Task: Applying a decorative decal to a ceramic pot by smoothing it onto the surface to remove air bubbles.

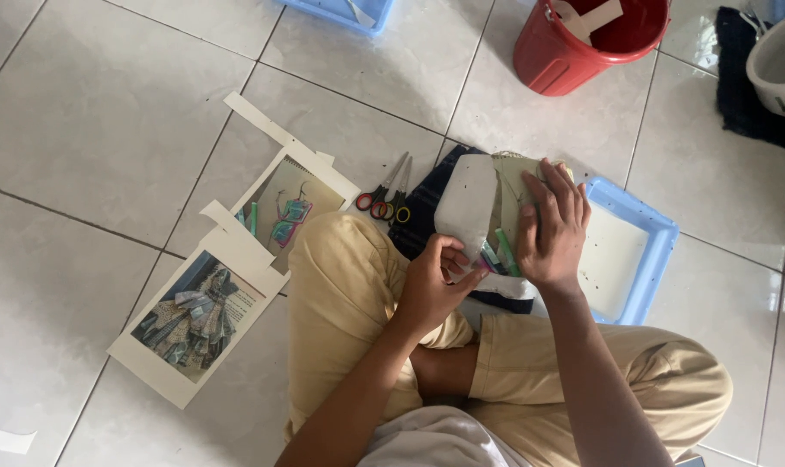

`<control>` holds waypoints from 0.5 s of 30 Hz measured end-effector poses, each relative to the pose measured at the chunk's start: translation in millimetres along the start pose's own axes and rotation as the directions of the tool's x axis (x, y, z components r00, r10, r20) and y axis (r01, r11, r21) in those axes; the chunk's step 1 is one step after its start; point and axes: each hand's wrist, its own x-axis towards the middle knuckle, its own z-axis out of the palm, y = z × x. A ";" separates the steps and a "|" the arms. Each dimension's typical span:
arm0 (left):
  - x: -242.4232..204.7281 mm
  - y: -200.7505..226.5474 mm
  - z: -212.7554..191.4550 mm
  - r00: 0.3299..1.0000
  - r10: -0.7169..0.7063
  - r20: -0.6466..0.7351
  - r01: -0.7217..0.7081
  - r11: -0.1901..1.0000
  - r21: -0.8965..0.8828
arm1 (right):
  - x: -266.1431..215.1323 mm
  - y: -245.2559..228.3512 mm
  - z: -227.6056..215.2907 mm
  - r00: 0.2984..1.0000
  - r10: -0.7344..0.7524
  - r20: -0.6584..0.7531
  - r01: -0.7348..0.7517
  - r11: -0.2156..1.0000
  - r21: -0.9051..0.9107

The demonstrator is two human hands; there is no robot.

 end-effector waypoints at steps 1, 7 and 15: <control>-0.5 0.1 1.8 1.000 0.000 0.004 0.000 1.000 -0.001 | -0.5 0.8 -0.8 1.000 0.003 -0.001 -0.003 1.000 -0.002; -6.2 -4.1 6.5 0.989 -0.131 0.066 0.137 0.987 -0.084 | -2.2 1.8 -3.9 1.000 0.002 0.002 -0.002 1.000 0.027; -10.2 -9.2 9.0 0.977 -0.149 0.152 0.198 0.899 -0.391 | 1.5 -3.9 -3.8 1.000 -0.006 0.014 0.006 0.999 0.039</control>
